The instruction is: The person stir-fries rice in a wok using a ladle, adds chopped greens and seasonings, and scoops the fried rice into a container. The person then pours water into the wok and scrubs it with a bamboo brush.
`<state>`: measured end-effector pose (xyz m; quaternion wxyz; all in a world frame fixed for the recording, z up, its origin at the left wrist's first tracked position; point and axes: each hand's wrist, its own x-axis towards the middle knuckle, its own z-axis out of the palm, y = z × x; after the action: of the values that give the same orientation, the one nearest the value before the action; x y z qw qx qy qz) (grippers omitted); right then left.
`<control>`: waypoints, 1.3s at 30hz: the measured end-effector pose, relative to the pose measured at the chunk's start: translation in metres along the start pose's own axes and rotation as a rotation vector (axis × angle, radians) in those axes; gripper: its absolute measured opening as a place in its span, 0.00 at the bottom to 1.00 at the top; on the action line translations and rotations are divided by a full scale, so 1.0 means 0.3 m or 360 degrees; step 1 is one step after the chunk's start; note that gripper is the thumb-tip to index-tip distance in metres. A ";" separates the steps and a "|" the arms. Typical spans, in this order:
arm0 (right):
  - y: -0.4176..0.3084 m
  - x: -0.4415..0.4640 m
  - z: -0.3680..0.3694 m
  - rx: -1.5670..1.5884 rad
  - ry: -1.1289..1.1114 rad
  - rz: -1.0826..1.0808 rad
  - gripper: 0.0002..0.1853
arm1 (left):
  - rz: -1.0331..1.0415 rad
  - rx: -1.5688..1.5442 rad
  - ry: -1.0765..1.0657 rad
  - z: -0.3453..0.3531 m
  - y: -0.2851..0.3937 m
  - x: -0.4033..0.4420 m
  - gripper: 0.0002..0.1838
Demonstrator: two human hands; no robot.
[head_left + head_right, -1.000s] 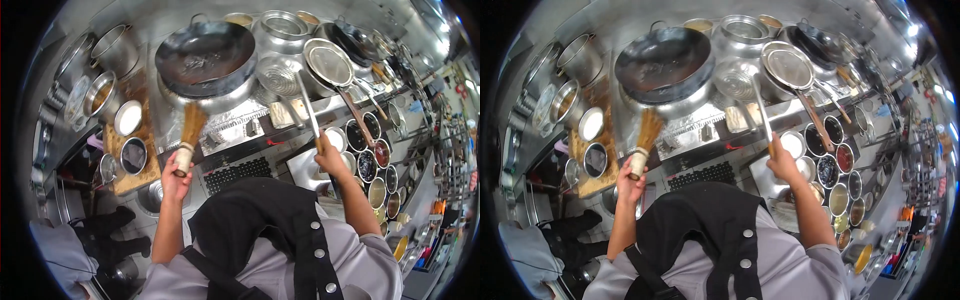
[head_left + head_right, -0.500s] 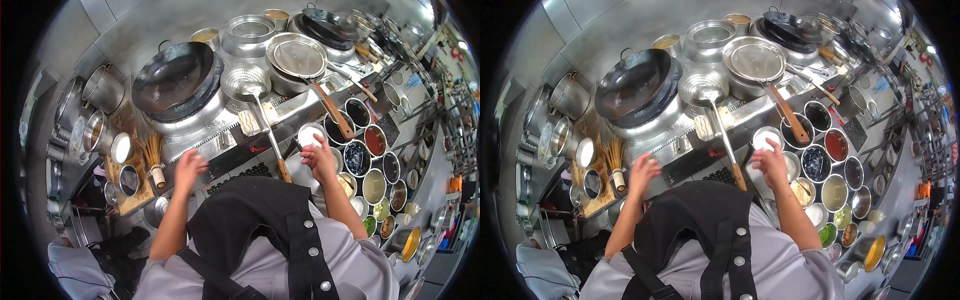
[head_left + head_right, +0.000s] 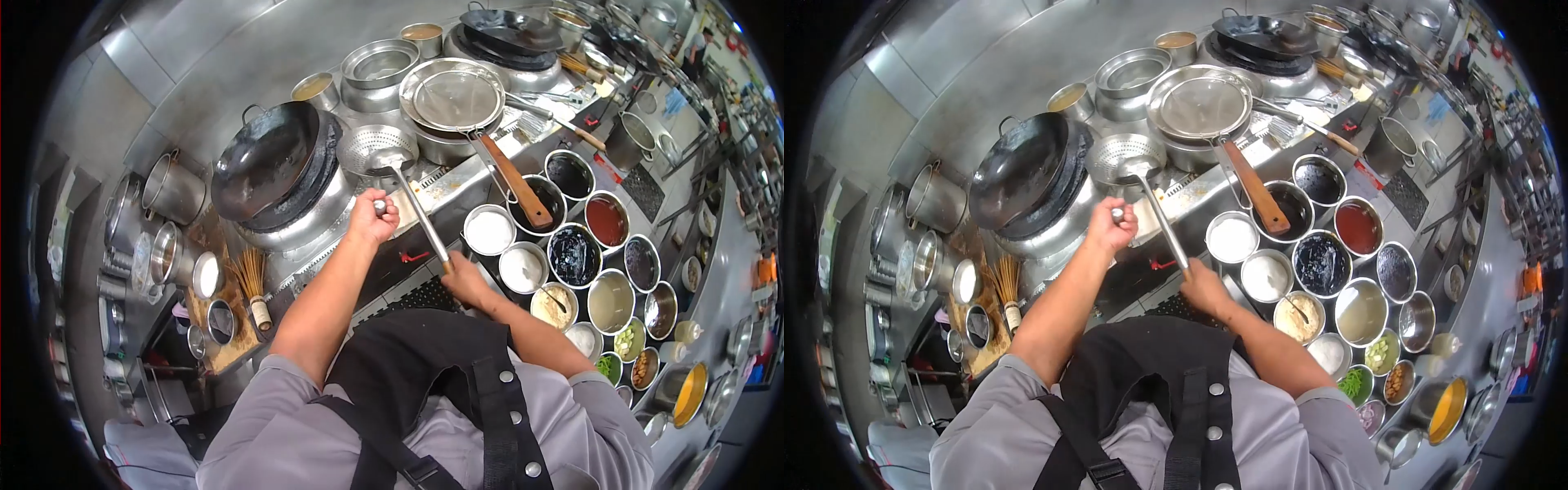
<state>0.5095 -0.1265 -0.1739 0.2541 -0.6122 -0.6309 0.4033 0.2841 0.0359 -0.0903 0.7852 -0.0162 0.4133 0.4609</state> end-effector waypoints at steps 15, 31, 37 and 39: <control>-0.057 -0.154 -0.097 -0.0159 0.0093 -0.0105 0.23 | 0.0876 0.0966 -0.0015 -0.146 -0.010 -0.523 0.22; -0.324 -0.169 -0.054 0.0190 0.0010 0.0083 0.27 | 0.0121 -0.0011 -0.0575 -0.081 0.180 -0.239 0.04; -0.242 0.017 0.090 -0.0253 0.0259 0.0057 0.29 | -0.0340 -0.0336 -0.0732 -0.115 0.065 -0.059 0.12; -0.213 0.026 0.135 -0.0366 0.0227 0.0198 0.30 | -0.0476 -0.0070 -0.0741 -0.175 0.044 -0.035 0.19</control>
<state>0.4393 -0.1222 -0.1450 0.2009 -0.7024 -0.6141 0.2987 0.2386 0.0148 -0.1133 0.9178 0.0124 0.2046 0.3401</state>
